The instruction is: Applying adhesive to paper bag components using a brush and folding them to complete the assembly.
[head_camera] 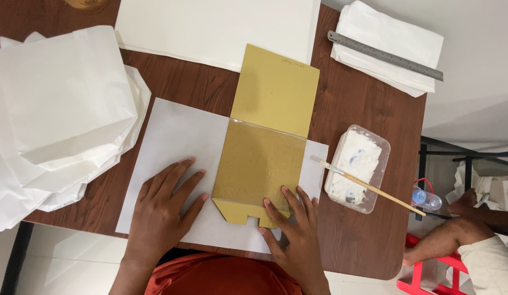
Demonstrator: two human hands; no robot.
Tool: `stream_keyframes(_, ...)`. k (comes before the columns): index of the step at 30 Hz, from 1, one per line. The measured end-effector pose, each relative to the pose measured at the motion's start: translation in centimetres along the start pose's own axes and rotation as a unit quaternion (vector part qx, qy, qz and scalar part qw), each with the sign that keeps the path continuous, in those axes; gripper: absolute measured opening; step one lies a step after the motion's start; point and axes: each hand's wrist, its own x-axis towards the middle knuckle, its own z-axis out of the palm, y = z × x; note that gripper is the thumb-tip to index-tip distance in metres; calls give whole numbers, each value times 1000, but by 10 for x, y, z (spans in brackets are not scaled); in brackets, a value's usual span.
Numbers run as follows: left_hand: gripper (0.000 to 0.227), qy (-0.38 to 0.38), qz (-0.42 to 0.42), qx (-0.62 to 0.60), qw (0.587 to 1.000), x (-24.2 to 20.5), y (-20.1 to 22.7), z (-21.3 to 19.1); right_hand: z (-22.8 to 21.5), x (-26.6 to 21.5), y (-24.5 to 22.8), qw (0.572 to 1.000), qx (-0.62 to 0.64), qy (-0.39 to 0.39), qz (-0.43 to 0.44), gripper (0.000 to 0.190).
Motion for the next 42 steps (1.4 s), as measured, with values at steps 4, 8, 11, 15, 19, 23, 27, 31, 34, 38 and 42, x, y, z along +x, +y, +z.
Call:
stream_keyframes(4, 33, 11, -2, 1, 1000, 1, -1, 0, 0, 1, -1, 1000, 6, 0, -1, 49)
stream_keyframes(8, 34, -6, -6, -4, 1000, -2, 0, 0, 0, 0, 0, 1000, -5, -13, 5, 51)
stream_keyframes(11, 33, -6, -7, -9, 1000, -2, 0, -1, -1, 1, -3, 1000, -8, -15, 7, 51)
stream_keyframes(15, 32, -4, -4, -13, 1000, 0, -1, -2, 2, 0, 0, 1000, -12, -10, 2, 53)
stream_keyframes(19, 33, -5, -7, -15, 1000, -2, 0, -1, 3, 0, 0, 1000, -19, -8, 2, 52)
stream_keyframes(23, 33, 2, -3, -9, 1000, -2, 0, -1, 2, 0, -1, 999, -31, -19, 1, 50)
stream_keyframes(27, 33, 1, -3, -12, 1000, -1, -1, -1, 1, 0, 0, 1000, -22, -16, -3, 51)
stream_keyframes(31, 33, -2, -4, -15, 1000, -1, -1, -1, 1, 0, 1, 1000, -24, -19, -2, 51)
stream_keyframes(34, 32, 4, -2, -10, 1000, 0, -1, -1, 2, 0, 2, 999, -34, -22, -12, 49)
stream_keyframes(38, 32, 0, -8, -13, 1000, -2, 0, -1, 2, -1, 1, 998, -47, -18, -21, 53)
stream_keyframes(42, 31, 7, -5, -11, 1000, -2, -1, 0, 1, 0, 0, 998, -57, -22, -29, 52)
